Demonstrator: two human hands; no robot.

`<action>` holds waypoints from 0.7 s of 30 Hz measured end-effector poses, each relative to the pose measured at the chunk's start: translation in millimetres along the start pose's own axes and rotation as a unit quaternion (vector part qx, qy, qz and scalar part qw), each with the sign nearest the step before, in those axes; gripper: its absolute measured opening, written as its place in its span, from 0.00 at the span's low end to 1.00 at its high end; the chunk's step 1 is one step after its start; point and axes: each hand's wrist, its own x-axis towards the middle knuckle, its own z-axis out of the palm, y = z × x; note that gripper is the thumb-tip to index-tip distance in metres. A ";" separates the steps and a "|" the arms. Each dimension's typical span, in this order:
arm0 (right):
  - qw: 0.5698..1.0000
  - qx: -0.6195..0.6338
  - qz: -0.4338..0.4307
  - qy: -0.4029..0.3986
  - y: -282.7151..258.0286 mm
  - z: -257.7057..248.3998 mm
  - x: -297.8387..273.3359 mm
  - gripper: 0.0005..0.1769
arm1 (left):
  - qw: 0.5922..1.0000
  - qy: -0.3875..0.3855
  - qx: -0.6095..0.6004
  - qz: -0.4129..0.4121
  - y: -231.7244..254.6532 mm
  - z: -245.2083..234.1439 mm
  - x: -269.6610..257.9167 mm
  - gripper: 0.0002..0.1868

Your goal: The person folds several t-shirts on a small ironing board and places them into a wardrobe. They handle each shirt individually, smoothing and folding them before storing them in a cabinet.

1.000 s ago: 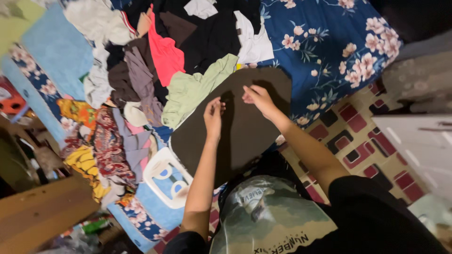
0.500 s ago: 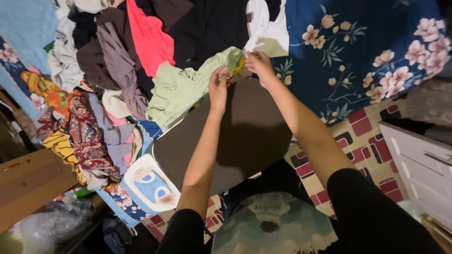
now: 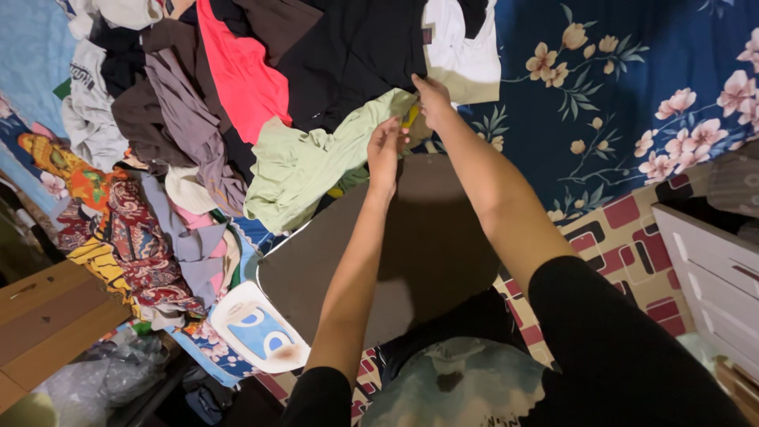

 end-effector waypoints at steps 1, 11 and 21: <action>0.999 -0.003 -0.035 0.007 0.2 6.3 -0.2 0.16 | 1.000 -0.002 0.001 0.002 -1.3 -0.8 0.9 0.18; 0.981 0.185 0.001 0.048 -35.4 8.9 -58.0 0.18 | 1.000 0.017 -0.017 0.013 -24.8 -7.8 8.7 0.16; 0.919 0.324 0.053 -0.219 -76.0 -47.5 -236.5 0.18 | 0.987 0.108 0.113 -0.039 8.2 26.6 -32.1 0.32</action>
